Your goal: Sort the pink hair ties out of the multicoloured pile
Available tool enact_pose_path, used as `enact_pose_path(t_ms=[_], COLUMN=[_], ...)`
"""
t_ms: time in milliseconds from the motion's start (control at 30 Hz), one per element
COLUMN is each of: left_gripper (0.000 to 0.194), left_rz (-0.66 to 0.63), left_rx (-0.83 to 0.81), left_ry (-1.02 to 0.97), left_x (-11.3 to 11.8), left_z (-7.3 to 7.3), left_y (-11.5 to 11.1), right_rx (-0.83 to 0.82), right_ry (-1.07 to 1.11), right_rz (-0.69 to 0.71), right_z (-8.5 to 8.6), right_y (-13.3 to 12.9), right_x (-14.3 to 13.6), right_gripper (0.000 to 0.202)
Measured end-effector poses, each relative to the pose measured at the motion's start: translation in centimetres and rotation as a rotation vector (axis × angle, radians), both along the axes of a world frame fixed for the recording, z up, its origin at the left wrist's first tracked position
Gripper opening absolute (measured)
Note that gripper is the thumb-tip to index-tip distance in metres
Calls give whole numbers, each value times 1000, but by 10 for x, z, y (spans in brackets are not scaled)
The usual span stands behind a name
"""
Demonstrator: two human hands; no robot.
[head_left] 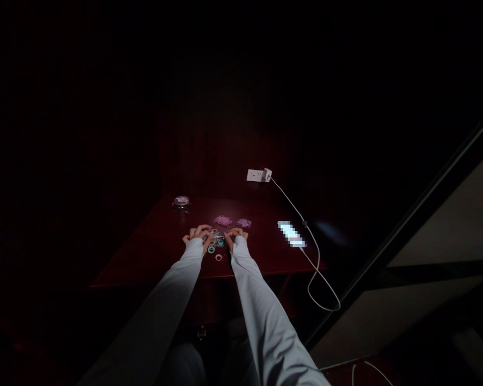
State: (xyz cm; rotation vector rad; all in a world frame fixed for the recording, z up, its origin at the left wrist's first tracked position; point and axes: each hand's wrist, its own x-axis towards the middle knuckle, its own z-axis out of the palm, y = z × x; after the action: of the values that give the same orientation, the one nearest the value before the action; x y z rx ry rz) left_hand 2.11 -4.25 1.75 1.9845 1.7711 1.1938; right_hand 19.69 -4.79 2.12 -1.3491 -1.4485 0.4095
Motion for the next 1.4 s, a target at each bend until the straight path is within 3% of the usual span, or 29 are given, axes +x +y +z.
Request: enact_pose_path(t_ms=[133, 400, 700, 967, 1167, 1400], left_gripper=[17, 15, 21, 24, 21, 17], left_rz=[-32, 40, 69, 70, 47, 21], left_rx=[-28, -25, -35, -29, -49, -57], left_ry=[-7, -112, -102, -104, -113, -120], left_x=[-1, -7, 0, 2, -3, -9], left_z=[0, 2, 11, 3, -3, -10], left_y=[0, -1, -10, -2, 7, 15], right_rx=[7, -39, -85, -88, -182, -131], right_ry=[-13, 31, -60, -96, -146, -56], right_rz=[-54, -349, -415, -467, -456, -515], right_z=[-4, 3, 9, 4, 10, 7], right_y=[3, 24, 48, 68, 66, 64], right_x=[3, 36, 60, 72, 71, 71], right_gripper=[22, 20, 30, 26, 21, 24])
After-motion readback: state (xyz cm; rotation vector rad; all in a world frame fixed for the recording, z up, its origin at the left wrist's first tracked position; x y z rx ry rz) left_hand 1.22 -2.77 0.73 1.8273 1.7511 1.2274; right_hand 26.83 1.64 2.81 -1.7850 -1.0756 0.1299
